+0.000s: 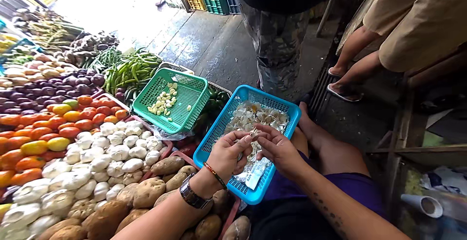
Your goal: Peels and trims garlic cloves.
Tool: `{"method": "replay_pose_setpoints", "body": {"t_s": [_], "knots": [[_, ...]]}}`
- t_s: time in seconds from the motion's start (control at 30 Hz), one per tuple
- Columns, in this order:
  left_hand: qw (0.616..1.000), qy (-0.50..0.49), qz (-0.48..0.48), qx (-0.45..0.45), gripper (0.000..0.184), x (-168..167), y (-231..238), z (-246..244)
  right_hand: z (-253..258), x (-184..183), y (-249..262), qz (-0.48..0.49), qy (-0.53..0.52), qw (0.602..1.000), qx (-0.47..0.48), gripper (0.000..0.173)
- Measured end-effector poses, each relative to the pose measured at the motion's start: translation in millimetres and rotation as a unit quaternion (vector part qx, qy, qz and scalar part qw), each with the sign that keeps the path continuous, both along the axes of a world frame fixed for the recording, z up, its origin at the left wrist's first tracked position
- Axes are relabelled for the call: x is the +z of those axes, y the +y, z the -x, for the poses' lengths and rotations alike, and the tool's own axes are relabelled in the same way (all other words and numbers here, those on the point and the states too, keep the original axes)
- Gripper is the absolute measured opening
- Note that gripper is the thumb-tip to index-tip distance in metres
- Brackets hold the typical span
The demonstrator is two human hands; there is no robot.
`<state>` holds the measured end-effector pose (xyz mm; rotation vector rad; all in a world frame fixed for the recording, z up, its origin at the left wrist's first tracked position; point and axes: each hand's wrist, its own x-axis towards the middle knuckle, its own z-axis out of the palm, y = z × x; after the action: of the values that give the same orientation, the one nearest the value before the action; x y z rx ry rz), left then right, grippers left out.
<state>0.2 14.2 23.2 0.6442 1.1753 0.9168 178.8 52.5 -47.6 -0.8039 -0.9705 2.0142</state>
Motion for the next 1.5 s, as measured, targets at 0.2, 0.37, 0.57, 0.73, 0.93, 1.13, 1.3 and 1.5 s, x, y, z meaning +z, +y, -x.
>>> {"method": "replay_pose_setpoints", "body": {"t_s": [0.2, 0.37, 0.57, 0.73, 0.93, 1.13, 1.3, 1.5], "knots": [[1.000, -0.025, 0.008, -0.002, 0.014, 2, 1, 2, -4, -6, -7, -0.014, 0.027, 0.999, 0.019, 0.020], [0.993, 0.027, 0.036, 0.113, 0.018, -6, 15, 13, -7, -6, -11, -0.008, 0.019, 0.999, 0.038, 0.024], [0.988, 0.136, 0.066, 0.042, 0.034, -11, 14, 10, -10, -8, -9, 0.016, 0.026, 0.999, 0.027, 0.030], [0.983, 0.174, 0.056, 0.015, 0.021, -12, 11, 5, -9, -6, -11, -0.026, -0.039, 0.999, -0.018, 0.036], [0.990, 0.142, 0.024, 0.010, 0.031, -12, 8, 4, -12, -6, -8, -0.009, -0.076, 0.995, -0.062, 0.032], [0.901, 0.334, -0.215, -0.178, 0.045, -22, 1, 11, -16, -2, -7, -0.037, -0.081, 0.994, -0.058, 0.026], [0.861, 0.384, -0.260, -0.211, 0.039, -28, -2, 9, -22, 0, -10, -0.038, -0.053, 0.997, -0.050, 0.027], [0.849, 0.381, -0.329, -0.162, 0.034, -39, -7, 5, -20, 1, -10, 0.009, -0.002, 0.999, -0.046, 0.020]]}}
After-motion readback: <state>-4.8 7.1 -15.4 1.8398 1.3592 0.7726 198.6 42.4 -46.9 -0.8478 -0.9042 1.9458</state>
